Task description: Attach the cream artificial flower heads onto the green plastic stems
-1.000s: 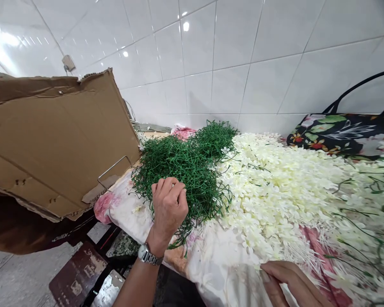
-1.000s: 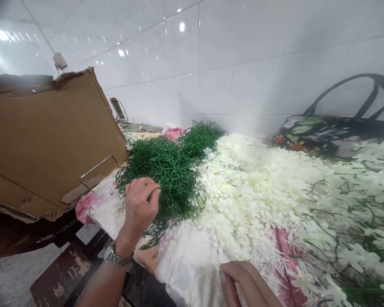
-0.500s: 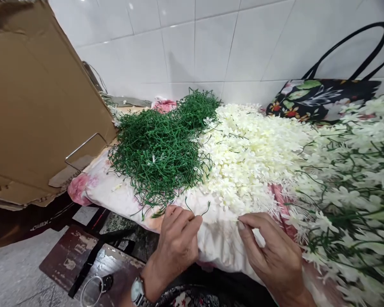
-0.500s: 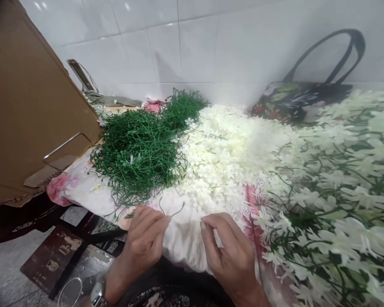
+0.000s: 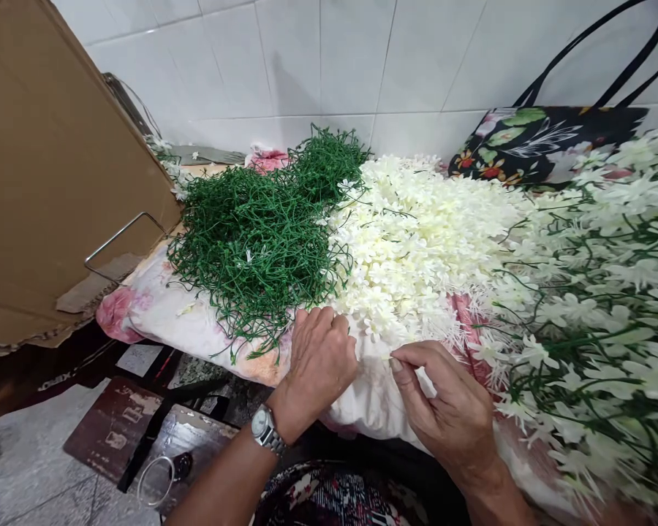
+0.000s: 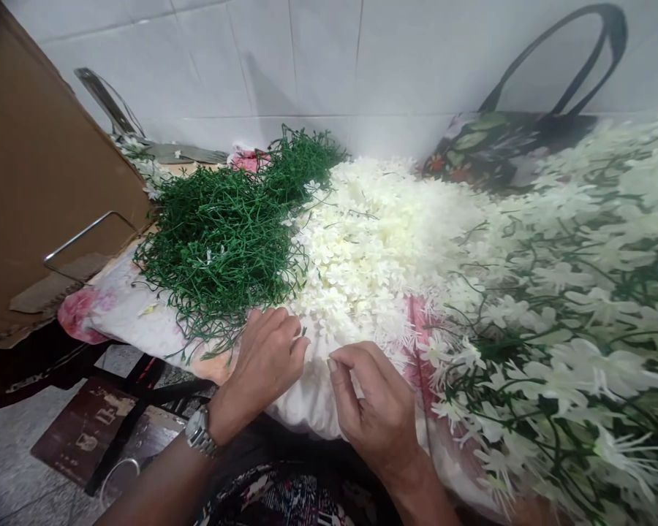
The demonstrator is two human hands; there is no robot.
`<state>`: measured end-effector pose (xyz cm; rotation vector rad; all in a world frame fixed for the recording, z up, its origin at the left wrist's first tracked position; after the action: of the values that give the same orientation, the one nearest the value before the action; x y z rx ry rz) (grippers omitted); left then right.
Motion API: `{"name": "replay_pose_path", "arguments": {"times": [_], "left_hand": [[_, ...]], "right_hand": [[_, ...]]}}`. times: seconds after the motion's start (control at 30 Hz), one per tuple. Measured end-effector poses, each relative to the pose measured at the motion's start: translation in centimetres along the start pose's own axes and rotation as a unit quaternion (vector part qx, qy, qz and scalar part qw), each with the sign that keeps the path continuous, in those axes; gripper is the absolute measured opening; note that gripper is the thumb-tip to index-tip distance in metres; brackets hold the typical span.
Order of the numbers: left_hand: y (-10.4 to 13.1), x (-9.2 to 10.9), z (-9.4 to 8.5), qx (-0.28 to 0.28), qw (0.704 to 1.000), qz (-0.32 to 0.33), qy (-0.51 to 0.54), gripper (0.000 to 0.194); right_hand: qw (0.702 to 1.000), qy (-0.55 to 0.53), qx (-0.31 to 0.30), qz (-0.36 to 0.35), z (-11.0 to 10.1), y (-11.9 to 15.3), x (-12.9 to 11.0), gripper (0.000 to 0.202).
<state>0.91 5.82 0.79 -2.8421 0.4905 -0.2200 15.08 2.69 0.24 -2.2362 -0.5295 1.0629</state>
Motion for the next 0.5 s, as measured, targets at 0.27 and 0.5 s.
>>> {"name": "replay_pose_path", "arguments": {"times": [0.27,0.5], "left_hand": [[-0.3,-0.2,0.6,0.006,1.0,-0.026,0.009,0.021],[1.1,-0.6,-0.8,0.05,0.993,-0.062,0.088,0.02]], "right_hand": [[1.0,-0.011,-0.001,-0.008,-0.1,-0.1,-0.2,0.012],[1.0,-0.019,-0.003,0.016,0.0,0.0,-0.1,0.012]]}}
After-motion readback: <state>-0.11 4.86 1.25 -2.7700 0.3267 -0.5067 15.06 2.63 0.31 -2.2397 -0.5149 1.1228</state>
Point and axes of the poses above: each hand's wrist, its own y-axis away from the middle knuckle, its own z-axis out of the palm, x = y × z, the point moved 2 cm from there along -y, towards the middle knuckle, and after that the axes turned 3 degrees about z, right-handed, at the moved point
